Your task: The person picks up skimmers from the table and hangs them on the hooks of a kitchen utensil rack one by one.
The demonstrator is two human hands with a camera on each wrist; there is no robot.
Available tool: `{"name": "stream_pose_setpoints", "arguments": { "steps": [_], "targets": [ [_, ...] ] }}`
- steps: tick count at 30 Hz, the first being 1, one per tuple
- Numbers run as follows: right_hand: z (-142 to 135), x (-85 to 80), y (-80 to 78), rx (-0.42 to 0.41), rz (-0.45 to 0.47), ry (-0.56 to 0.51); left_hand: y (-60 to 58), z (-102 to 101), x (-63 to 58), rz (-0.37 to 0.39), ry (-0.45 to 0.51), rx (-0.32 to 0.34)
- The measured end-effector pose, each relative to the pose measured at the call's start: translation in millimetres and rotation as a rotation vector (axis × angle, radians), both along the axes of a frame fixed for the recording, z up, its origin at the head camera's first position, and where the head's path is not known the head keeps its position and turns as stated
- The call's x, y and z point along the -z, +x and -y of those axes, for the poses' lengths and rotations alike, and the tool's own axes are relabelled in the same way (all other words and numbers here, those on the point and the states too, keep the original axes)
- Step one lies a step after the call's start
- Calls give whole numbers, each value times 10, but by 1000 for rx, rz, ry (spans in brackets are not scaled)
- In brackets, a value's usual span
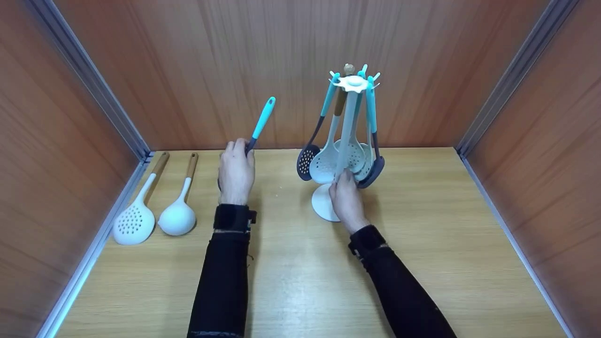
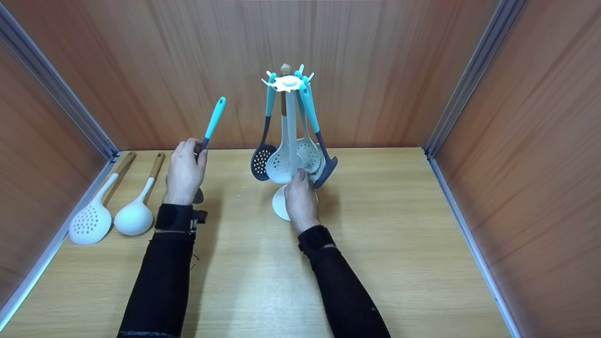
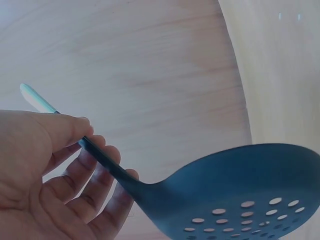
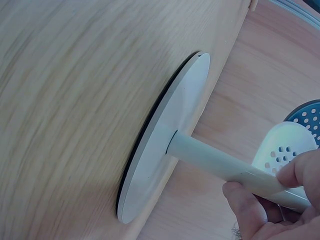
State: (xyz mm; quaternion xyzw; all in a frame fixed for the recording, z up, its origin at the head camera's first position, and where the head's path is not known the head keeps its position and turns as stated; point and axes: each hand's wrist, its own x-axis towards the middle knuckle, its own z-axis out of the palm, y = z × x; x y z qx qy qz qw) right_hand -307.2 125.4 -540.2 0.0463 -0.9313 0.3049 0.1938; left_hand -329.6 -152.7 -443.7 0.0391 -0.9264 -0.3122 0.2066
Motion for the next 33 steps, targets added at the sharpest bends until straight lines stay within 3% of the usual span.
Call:
{"name": "stream_pose_setpoints", "arguments": {
  "steps": [11,20,33],
  "targets": [
    [-1,-42,2,0,59,-21,49,-71,-129,-9,11,20],
    [-1,-51,-7,3,59,-28,82,-132,-176,-67,11,45],
    [0,-47,-10,0,62,-71,153,-226,-305,-48,10,58]
  ]
}}
